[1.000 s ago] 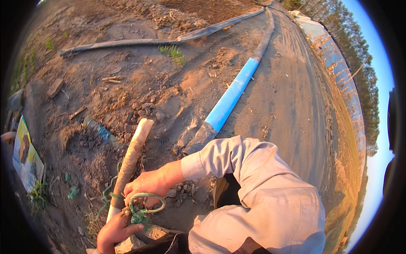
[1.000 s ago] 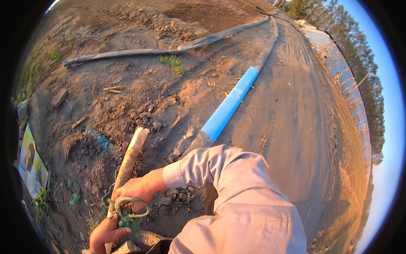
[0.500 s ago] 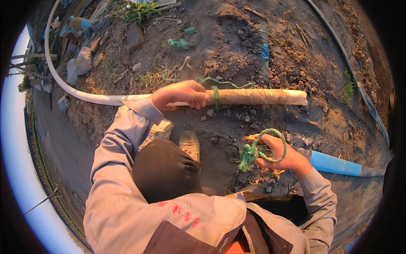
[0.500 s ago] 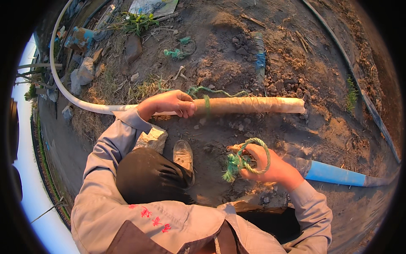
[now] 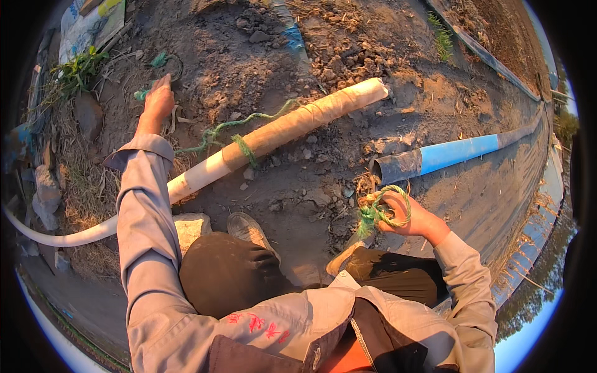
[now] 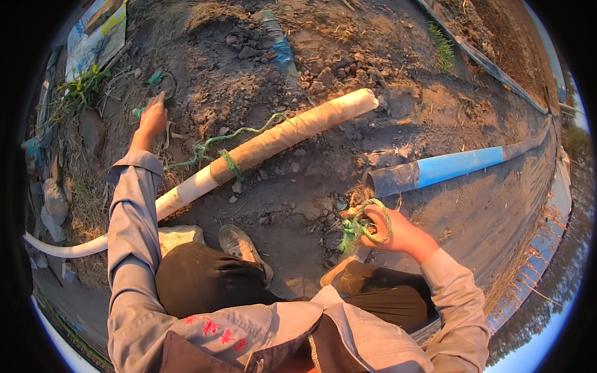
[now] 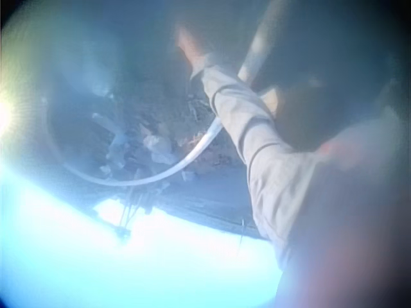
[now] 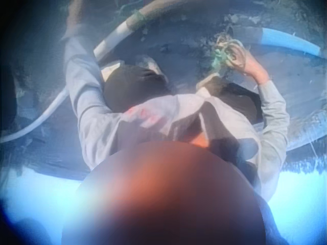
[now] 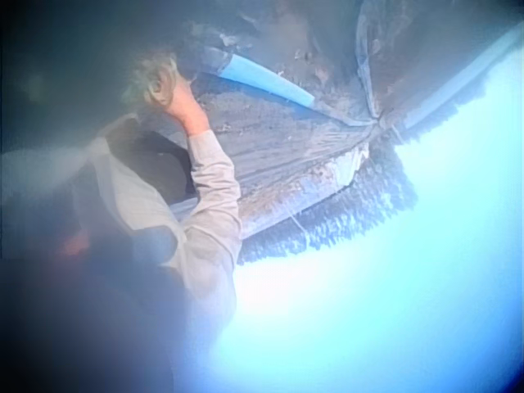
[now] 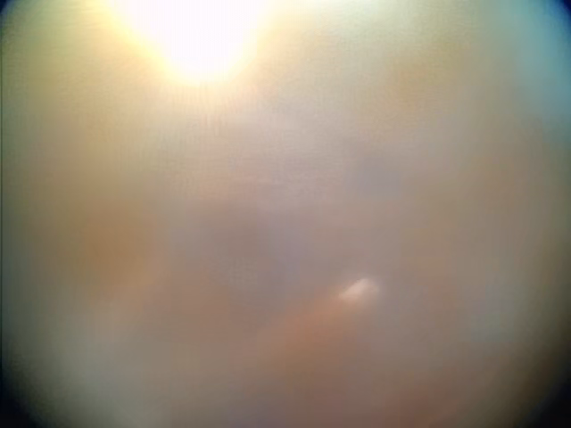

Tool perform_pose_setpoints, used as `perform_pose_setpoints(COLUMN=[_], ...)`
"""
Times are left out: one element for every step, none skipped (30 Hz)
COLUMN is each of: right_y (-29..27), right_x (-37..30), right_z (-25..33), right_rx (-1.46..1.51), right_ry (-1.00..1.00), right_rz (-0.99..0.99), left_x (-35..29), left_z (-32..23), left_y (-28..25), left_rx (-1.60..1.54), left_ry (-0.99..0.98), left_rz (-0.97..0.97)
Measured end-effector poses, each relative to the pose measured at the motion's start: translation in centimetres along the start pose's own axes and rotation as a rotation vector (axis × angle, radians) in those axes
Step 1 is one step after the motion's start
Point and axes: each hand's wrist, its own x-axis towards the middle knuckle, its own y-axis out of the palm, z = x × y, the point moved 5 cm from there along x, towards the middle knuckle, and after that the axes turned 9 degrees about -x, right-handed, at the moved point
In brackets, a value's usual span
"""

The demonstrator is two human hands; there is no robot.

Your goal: The person walks to a cluttered outdoor area, picks up a white pipe with a taped section, and unties a green rope from it. They then connect the white pipe to a blue pipe and re-tie the green rope around the joint to secure the connection.

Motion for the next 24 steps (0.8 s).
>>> perform_pose_setpoints(right_y=[0.1,0.2,0.3,0.5,1.0,1.6,2.4,3.5,4.7,6.6,8.4,9.7,11.5,12.1,12.5,12.6,12.5,11.5,10.1,9.6,9.2,9.6,10.0,10.8], right_x=[-0.5,-0.8,-0.9,-0.7,-0.4,0.1,0.8,1.6,2.4,3.1,3.9,4.8,5.3,5.8,6.1,6.1,5.6,5.2,4.6,4.0,3.1,2.8,2.3,2.0], right_z=[-0.8,-1.4,-2.1,-2.9,-3.4,-3.8,-3.9,-4.1,-4.2,-5.1,-5.6,-5.6,-6.0,-7.2,-8.4,-11.5,-14.5,-17.4,-19.9,-21.7,-23.2,-24.0,-24.6,-24.8], right_rx=[-0.064,-0.002,0.039,0.076,0.12,0.065,0.021,0.032,-0.024,-0.083,0.064,0.081,0.207,0.053,-0.065,-0.148,-0.221,-0.232,-0.271,-0.206,-0.197,-0.165,-0.161,-0.137], right_ry=[0.024,0.044,0.072,0.132,0.161,0.172,0.146,0.127,0.09,0.22,0.251,0.13,0.061,0.041,-0.03,0.212,0.424,0.627,0.824,0.918,1.059,1.071,1.114,1.152], right_rz=[0.0,-0.026,-0.036,-0.046,-0.03,-0.002,0.006,0.038,0.012,0.12,0.14,0.1,0.237,0.198,0.214,0.31,0.442,0.375,0.223,0.165,0.063,0.071,0.071,0.104], left_x=[0.5,0.7,1.0,1.0,1.1,1.0,0.9,0.9,0.6,0.6,0.0,-0.4,-0.8,-1.5,-2.3,-2.9,-3.8,-4.9,-6.1,-6.9,-7.4,-8.0,-8.8,-9.6], left_z=[0.4,0.7,0.7,0.7,0.8,0.5,0.2,0.1,-0.1,0.0,0.0,0.3,0.6,0.5,0.5,0.1,-1.3,-3.3,-5.6,-9.3,-13.1,-17.0,-21.2,-24.7], left_y=[0.6,1.2,0.9,0.8,1.0,0.4,0.2,0.0,-0.5,-0.5,-0.5,-0.3,-0.3,-0.6,-1.0,-1.1,-2.1,-3.2,-4.0,-4.5,-4.3,-3.1,-2.0,-0.5], left_rx=[0.04,0.075,0.09,0.099,0.128,0.092,0.079,0.078,0.065,0.088,0.094,0.072,0.053,0.039,0.038,0.022,0.021,0.023,0.036,-0.11,-0.234,-0.485,-0.585,-0.564], left_ry=[-0.023,-0.05,-0.009,-0.002,-0.037,0.035,0.067,0.066,0.116,0.112,0.127,0.11,0.083,0.088,0.04,-0.052,-0.033,-0.017,-0.037,0.049,0.068,0.074,0.127,0.114], left_rz=[0.061,0.114,0.039,0.035,0.075,-0.027,-0.071,-0.092,-0.164,-0.135,-0.113,-0.029,0.077,0.095,0.192,0.343,0.209,0.073,-0.024,-0.114,-0.153,-0.024,0.064,0.192])
